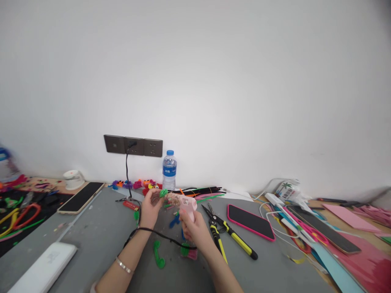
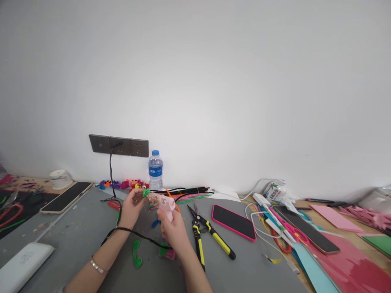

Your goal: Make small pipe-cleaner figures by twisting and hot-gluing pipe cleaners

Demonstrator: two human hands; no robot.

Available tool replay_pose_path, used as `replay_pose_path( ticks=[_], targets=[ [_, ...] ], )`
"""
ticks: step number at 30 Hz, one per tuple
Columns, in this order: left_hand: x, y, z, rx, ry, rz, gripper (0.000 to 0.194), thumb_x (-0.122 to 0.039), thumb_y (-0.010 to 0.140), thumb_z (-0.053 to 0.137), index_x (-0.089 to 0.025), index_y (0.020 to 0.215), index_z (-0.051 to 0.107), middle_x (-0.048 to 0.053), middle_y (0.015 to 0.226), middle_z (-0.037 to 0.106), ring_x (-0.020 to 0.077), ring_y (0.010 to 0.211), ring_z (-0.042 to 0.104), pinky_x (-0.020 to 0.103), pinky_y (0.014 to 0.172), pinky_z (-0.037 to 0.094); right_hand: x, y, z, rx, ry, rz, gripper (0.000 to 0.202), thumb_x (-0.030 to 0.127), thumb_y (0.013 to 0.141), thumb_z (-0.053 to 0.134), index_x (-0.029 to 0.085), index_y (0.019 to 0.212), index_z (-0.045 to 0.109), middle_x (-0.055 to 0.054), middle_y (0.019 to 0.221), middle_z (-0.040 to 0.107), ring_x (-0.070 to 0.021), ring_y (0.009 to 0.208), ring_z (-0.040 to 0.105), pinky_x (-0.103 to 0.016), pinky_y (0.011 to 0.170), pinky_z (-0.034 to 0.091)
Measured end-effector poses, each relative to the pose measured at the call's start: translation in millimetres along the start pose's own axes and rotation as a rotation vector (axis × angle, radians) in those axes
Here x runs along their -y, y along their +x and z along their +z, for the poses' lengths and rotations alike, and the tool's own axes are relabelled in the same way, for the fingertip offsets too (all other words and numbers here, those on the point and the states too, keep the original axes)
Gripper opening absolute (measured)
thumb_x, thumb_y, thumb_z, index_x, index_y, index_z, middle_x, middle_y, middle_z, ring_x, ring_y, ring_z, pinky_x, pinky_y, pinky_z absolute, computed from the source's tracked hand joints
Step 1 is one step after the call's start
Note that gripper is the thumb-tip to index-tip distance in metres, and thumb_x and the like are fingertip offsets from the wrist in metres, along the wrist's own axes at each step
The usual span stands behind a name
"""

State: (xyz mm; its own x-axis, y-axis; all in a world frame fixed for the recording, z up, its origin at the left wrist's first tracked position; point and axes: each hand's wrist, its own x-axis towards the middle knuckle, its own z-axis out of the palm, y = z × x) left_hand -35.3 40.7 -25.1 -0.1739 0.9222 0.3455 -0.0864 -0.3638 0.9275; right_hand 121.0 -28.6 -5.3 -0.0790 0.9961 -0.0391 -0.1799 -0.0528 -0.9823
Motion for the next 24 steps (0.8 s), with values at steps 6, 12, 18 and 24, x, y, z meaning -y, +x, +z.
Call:
replay_pose_path(
  ticks=[6,12,18,24],
  targets=[
    [-2.3,-0.7,1.2,0.001,-0.017,0.008,0.027,-0.034,0.066,0.074,-0.019,0.085,0.061,0.005,0.084,0.070,0.0211,0.082,0.067,0.035,0.078,0.054,2.0,0.5,0.4,-0.011,-0.011,-0.005,0.053,0.070,0.065,0.064,0.020,0.066,0.047,0.013,0.033,0.031,-0.0033,0.028,0.021,-0.018,0.028,0.020],
    [-3.6,-0.8,1.6,-0.002,-0.003,0.022,0.025,-0.033,0.066,0.075,-0.020,0.084,0.062,0.005,0.083,0.070,0.0218,0.082,0.067,0.035,0.077,0.054,2.5,0.5,-0.9,-0.026,-0.009,-0.019,0.053,0.071,0.065,0.063,0.020,0.069,0.046,0.013,0.033,0.031,-0.0035,0.028,0.022,-0.017,0.028,0.021],
    [-2.2,-1.2,1.2,0.006,-0.002,0.025,0.026,-0.034,0.067,0.074,-0.020,0.085,0.062,0.004,0.083,0.070,0.0215,0.082,0.067,0.034,0.077,0.054,1.4,1.4,-3.3,-0.022,0.002,-0.044,0.053,0.070,0.069,0.061,0.019,0.072,0.049,0.013,0.034,0.031,-0.0033,0.027,0.022,-0.018,0.028,0.020],
    [-3.7,-1.1,2.0,0.023,0.004,-0.001,0.029,-0.036,0.064,0.076,-0.019,0.082,0.062,0.005,0.083,0.070,0.0220,0.082,0.067,0.035,0.078,0.054,5.0,2.1,-5.8,-0.049,0.064,-0.071,0.051,0.067,0.069,0.063,0.021,0.069,0.043,0.014,0.036,0.030,-0.0029,0.029,0.019,-0.017,0.028,0.021]
  ],
)
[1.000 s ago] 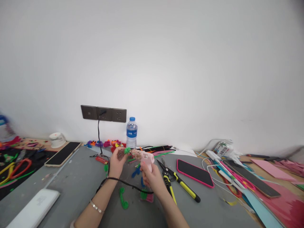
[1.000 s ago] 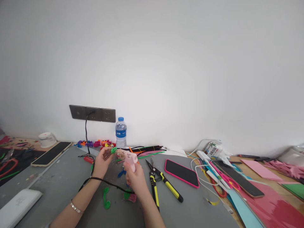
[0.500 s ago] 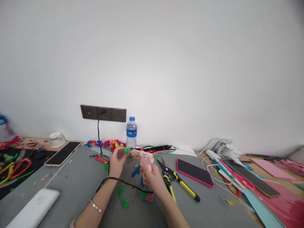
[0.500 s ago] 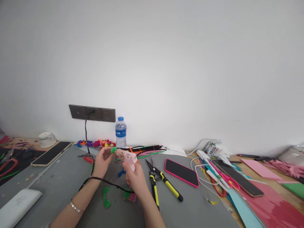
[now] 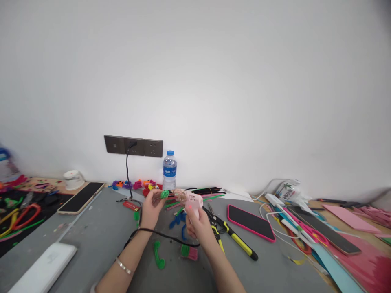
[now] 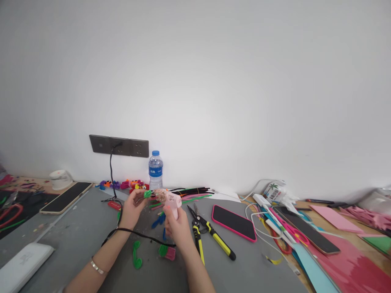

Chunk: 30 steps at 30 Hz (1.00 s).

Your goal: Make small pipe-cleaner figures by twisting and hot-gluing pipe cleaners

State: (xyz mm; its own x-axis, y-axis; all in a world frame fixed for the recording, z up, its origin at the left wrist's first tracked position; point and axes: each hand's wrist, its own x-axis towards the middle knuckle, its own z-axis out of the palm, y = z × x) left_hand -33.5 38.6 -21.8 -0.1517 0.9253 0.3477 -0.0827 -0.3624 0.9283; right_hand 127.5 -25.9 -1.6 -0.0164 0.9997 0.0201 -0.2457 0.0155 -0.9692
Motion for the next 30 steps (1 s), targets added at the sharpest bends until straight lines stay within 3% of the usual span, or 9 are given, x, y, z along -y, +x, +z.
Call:
replay_pose_path(
  ticks=[18,30],
  targets=[
    [2.4,-0.6,0.6,-0.007,0.008,0.030,0.025,-0.030,0.066,0.074,-0.017,0.086,0.065,0.006,0.085,0.071,0.0227,0.083,0.068,0.038,0.079,0.056,-1.6,-1.7,0.3,0.039,-0.016,0.066,0.052,0.069,0.069,0.061,0.019,0.072,0.047,0.014,0.036,0.030,-0.0025,0.029,0.019,-0.016,0.028,0.018],
    [0.3,-0.5,0.4,-0.011,-0.005,0.014,0.026,-0.029,0.064,0.074,-0.017,0.086,0.065,0.006,0.086,0.071,0.0226,0.084,0.068,0.037,0.080,0.055,-1.7,-1.3,-0.6,-0.001,-0.036,0.046,0.050,0.067,0.070,0.061,0.019,0.071,0.045,0.013,0.036,0.031,-0.0027,0.030,0.020,-0.017,0.029,0.020]
  ],
)
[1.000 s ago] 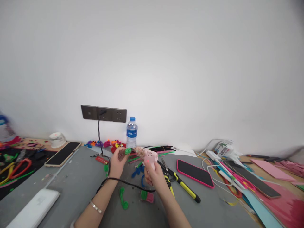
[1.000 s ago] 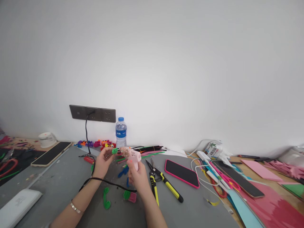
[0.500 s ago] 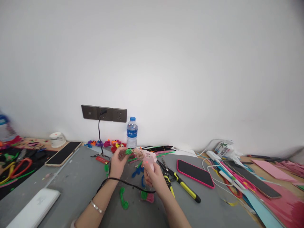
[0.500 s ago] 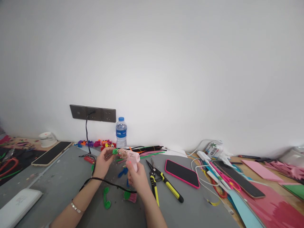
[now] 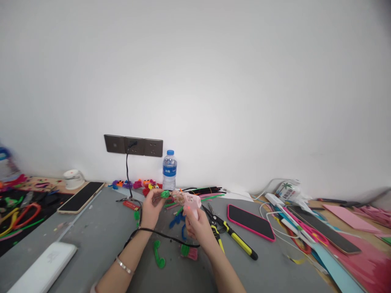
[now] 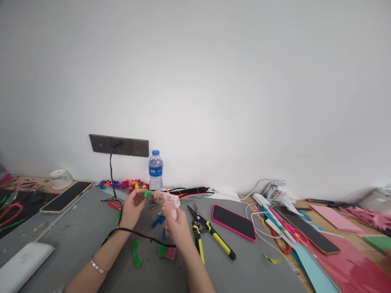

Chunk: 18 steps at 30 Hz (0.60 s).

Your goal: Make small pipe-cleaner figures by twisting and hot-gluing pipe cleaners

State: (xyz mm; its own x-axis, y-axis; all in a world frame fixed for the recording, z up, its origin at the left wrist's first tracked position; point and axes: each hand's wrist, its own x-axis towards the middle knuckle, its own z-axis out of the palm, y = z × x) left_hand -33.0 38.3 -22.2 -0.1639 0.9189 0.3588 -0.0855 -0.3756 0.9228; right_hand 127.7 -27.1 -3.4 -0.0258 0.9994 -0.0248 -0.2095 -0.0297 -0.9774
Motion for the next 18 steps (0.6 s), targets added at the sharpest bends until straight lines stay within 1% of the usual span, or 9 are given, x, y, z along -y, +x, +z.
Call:
replay_pose_path(
  ticks=[6,10,12,14,16,18],
  targets=[
    [-2.5,-0.6,0.9,0.014,-0.002,0.021,0.024,-0.030,0.066,0.073,-0.018,0.085,0.064,0.006,0.085,0.071,0.0219,0.083,0.068,0.035,0.078,0.055,-4.7,4.5,-0.4,-0.059,-0.024,-0.022,0.051,0.066,0.070,0.063,0.019,0.082,0.049,0.014,0.036,0.031,-0.0041,0.030,0.021,-0.018,0.029,0.020],
    [0.2,0.3,0.4,0.012,0.007,0.009,0.026,-0.032,0.066,0.074,-0.017,0.085,0.064,0.007,0.084,0.071,0.0221,0.084,0.068,0.036,0.079,0.055,-3.4,5.4,-2.2,-0.085,0.016,-0.146,0.048,0.064,0.075,0.059,0.019,0.088,0.050,0.013,0.040,0.031,-0.0058,0.032,0.023,-0.019,0.031,0.022],
    [2.6,1.3,-0.1,0.006,0.004,-0.008,0.027,-0.033,0.065,0.074,-0.017,0.086,0.064,0.007,0.085,0.072,0.0223,0.084,0.068,0.036,0.079,0.055,2.3,1.0,-0.9,-0.067,0.043,-0.229,0.046,0.062,0.080,0.055,0.019,0.095,0.050,0.013,0.043,0.031,-0.0071,0.034,0.024,-0.020,0.034,0.023],
    [4.8,2.2,0.2,0.013,0.012,-0.036,0.029,-0.034,0.064,0.074,-0.017,0.086,0.064,0.007,0.086,0.072,0.0228,0.084,0.069,0.037,0.078,0.055,12.3,-7.8,4.3,-0.028,0.040,-0.315,0.042,0.056,0.085,0.052,0.019,0.106,0.047,0.011,0.049,0.033,-0.0084,0.038,0.028,-0.020,0.037,0.027],
    [6.4,2.4,2.3,0.020,0.031,-0.065,0.030,-0.035,0.063,0.074,-0.017,0.085,0.065,0.007,0.085,0.073,0.0234,0.082,0.069,0.036,0.077,0.056,25.5,-19.9,14.8,0.030,-0.039,-0.385,0.036,0.046,0.090,0.048,0.020,0.114,0.043,0.008,0.058,0.041,-0.0098,0.044,0.036,-0.021,0.043,0.033],
    [7.3,1.3,6.0,0.004,0.049,-0.075,0.030,-0.035,0.060,0.075,-0.018,0.082,0.065,0.006,0.082,0.073,0.0239,0.078,0.070,0.036,0.073,0.057,39.0,-33.3,31.6,0.102,-0.194,-0.412,0.027,0.033,0.091,0.046,0.021,0.115,0.043,0.002,0.073,0.051,-0.0114,0.055,0.047,-0.022,0.051,0.040]
  ],
)
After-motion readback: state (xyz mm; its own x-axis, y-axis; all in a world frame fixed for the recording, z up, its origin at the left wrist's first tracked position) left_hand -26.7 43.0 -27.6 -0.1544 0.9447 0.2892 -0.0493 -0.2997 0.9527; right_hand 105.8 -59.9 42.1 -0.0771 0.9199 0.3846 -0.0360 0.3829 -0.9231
